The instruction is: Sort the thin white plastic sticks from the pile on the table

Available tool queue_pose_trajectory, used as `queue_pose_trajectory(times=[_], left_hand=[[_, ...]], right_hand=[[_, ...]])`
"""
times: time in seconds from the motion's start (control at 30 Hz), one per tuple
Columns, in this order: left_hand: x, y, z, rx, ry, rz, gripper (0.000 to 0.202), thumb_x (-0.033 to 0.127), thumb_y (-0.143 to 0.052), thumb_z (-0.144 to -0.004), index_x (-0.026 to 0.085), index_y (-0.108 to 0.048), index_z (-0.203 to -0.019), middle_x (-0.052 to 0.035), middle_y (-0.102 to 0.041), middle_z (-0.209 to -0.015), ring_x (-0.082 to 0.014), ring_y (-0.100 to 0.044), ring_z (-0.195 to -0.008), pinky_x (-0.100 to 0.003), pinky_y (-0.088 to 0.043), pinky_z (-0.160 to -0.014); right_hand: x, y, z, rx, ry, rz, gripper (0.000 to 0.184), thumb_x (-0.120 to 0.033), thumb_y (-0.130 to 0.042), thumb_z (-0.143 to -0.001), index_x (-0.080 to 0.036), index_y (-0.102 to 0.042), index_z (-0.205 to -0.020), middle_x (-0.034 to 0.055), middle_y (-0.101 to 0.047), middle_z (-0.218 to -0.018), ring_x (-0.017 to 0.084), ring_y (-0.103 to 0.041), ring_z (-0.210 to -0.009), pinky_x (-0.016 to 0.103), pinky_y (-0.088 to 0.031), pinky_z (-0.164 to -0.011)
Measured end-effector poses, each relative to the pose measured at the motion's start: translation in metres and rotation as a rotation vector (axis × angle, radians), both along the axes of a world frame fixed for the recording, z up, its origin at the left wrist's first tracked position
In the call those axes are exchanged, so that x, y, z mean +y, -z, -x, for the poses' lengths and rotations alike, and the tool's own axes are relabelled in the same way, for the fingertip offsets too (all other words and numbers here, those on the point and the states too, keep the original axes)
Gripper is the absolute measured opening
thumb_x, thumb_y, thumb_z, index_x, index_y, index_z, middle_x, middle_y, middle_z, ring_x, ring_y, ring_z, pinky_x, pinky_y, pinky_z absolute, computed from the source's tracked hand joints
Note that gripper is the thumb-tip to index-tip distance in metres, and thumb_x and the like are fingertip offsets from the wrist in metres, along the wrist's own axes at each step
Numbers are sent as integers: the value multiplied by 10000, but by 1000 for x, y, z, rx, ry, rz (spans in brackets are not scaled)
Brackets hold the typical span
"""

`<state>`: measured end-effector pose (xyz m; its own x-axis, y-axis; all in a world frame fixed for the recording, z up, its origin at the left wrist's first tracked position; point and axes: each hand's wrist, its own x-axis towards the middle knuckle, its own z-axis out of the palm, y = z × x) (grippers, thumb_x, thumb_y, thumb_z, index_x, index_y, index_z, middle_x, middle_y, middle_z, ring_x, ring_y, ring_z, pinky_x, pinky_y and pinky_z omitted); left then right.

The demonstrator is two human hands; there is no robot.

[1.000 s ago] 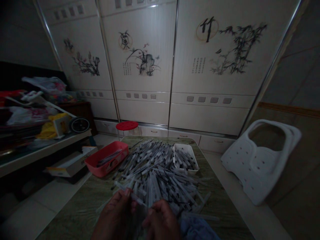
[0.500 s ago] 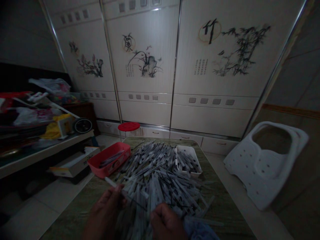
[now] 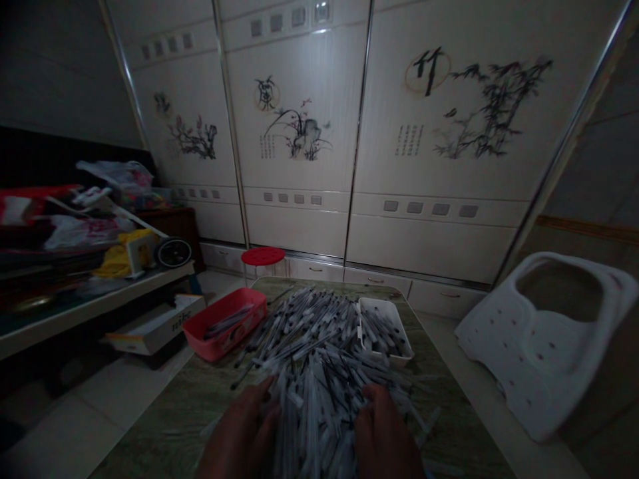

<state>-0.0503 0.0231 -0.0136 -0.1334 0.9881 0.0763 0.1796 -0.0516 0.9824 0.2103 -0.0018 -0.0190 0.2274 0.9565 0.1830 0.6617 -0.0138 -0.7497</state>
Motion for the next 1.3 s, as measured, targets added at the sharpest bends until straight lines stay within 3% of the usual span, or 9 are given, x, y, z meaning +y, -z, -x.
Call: queue_pose_trajectory(times=[0.1,0.23,0.43,0.57,0.67,0.77,0.93,1.07,1.3], left_hand=[[0,3,1,473,83,-77,366,317,-647,-915,256,-788,-1248,-164,-755,-1242,-372,-639,-1198,-484,-439,-1070],[-1,-1,4,736,135,-108,430,220,-509,-960,218,-727,-1330,-143,-737,-1283,-315,-645,-1202,-454,-488,-1052],[-4,-11,15,792,125,-148,384,253,-502,-982,222,-742,-1280,-125,-743,-1283,-297,-650,-1217,-463,-496,-1078],[-7,-9,24,915,68,-46,465,309,-514,-970,206,-704,-1382,-160,-650,-1492,-369,-539,-1412,-567,-406,-1173],[-9,-7,29,993,83,87,566,363,-533,-953,183,-629,-1481,-174,-517,-1632,-410,-426,-1516,-613,-321,-1223],[-10,-9,28,1002,164,178,612,375,-505,-956,158,-581,-1523,-179,-490,-1650,-407,-419,-1523,-590,-342,-1216],[-13,-15,18,952,255,236,716,393,-526,-911,124,-505,-1575,-187,-460,-1668,-421,-441,-1494,-574,-360,-1201],[-14,-10,9,906,317,288,870,424,-610,-827,88,-430,-1609,-196,-402,-1697,-462,-433,-1470,-582,-354,-1195],[-16,3,11,863,236,264,903,552,-634,-806,100,-499,-1575,-213,-533,-1608,-471,-495,-1401,-578,-391,-1153]], right_hand=[[6,3,3,-67,-25,-22,328,-389,-368,-1034,-220,-634,-1127,145,-763,-1143,277,-734,-1071,389,-535,-934],[17,3,13,-188,-22,-44,458,-374,-299,-1047,-196,-693,-1200,150,-768,-1168,299,-733,-1094,447,-554,-954],[32,-19,23,-403,-92,-246,404,-272,-390,-1026,-163,-722,-1229,152,-759,-1219,320,-674,-1184,514,-488,-1052],[38,-26,47,-434,-199,-293,330,-246,-452,-1029,-174,-734,-1186,129,-770,-1188,320,-668,-1166,513,-483,-1027],[41,-24,75,-458,-291,-256,326,-221,-456,-1038,-192,-736,-1203,113,-763,-1240,319,-643,-1222,514,-460,-1040],[46,-21,96,-491,-324,-164,336,-182,-475,-1027,-218,-744,-1225,90,-747,-1317,315,-600,-1306,506,-413,-1091],[73,-26,106,-549,-297,-63,361,-189,-484,-1020,-218,-733,-1280,87,-733,-1347,310,-579,-1315,472,-386,-1109],[102,-32,115,-582,-352,-41,366,-175,-518,-987,-237,-750,-1264,73,-745,-1322,292,-598,-1270,429,-396,-1087],[139,-27,137,-677,-495,17,410,-66,-568,-854,-264,-807,-1121,82,-783,-1202,286,-630,-1191,387,-426,-989]])
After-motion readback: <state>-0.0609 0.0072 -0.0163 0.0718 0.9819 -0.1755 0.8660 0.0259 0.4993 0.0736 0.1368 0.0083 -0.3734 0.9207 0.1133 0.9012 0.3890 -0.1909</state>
